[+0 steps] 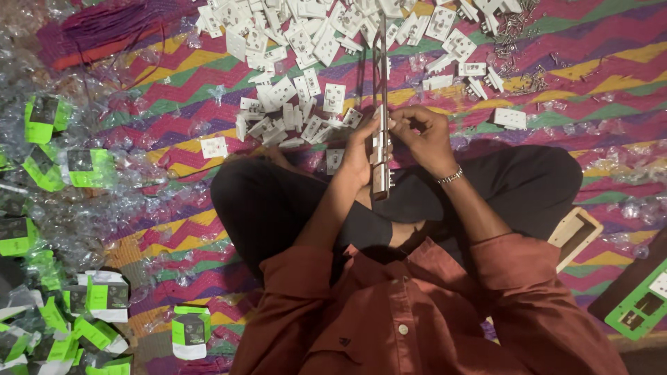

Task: The person sits on the floor and assembles white electrical socket modules onto a red power strip base. They pick up modules and screws from piles on the floor, place the modules into the base, and tighten the screws by hand to secure them.

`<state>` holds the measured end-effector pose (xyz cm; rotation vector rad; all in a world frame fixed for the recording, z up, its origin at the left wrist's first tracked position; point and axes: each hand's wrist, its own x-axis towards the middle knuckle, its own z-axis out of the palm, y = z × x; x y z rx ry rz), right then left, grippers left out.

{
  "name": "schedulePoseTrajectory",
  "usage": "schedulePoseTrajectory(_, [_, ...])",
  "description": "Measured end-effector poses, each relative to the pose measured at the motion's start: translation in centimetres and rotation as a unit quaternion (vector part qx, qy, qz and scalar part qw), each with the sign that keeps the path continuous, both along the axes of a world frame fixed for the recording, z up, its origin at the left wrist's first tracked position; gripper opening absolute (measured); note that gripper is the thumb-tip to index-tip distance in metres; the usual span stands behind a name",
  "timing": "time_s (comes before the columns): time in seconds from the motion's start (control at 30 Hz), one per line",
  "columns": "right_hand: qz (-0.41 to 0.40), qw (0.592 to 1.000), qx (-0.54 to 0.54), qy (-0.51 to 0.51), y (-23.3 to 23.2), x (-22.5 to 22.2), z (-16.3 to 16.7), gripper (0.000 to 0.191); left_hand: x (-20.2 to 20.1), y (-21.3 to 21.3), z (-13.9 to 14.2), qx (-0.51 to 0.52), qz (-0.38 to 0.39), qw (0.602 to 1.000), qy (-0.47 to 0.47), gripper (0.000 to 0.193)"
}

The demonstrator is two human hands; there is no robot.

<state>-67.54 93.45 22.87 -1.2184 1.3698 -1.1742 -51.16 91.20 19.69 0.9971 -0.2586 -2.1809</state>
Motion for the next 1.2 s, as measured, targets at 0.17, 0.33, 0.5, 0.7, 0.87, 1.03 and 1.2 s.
schedulePoseTrajectory(0.17, [0.008,1.0,-0.01,0.018,-0.4,-0.3,0.9,0.009,-0.2,-0.3,-0.1,-0.006,0.003,1.0,-0.001,0.037])
schedulePoseTrajectory(0.33, [0.013,0.996,-0.031,0.083,-0.5,-0.6,1.5,0.008,-0.3,-0.3,-0.4,0.021,0.01,0.999,-0.033,0.037])
schedulePoseTrajectory(0.5, [0.019,0.999,-0.011,0.039,-0.5,-1.2,-0.2,0.008,-0.6,-0.1,-2.2,-0.001,0.002,1.0,0.002,0.037])
schedulePoseTrajectory(0.7, [0.037,0.998,0.01,-0.055,-0.4,-1.3,-1.8,0.009,-0.2,0.2,-2.8,0.005,-0.003,1.0,0.004,0.036])
schedulePoseTrajectory(0.87, [0.054,0.992,0.013,-0.111,-0.5,-1.2,-1.4,0.009,-0.2,0.3,-1.8,-0.005,0.0,0.999,0.032,0.035])
schedulePoseTrajectory(1.03, [0.056,0.998,0.004,0.003,0.1,-1.3,-0.3,0.009,0.0,0.7,-0.9,0.008,-0.004,1.0,0.0,0.034])
schedulePoseTrajectory(1.2, [0.036,0.985,-0.091,0.142,0.2,-0.7,1.6,0.013,-0.1,0.7,-1.0,0.004,-0.003,1.0,0.002,0.035])
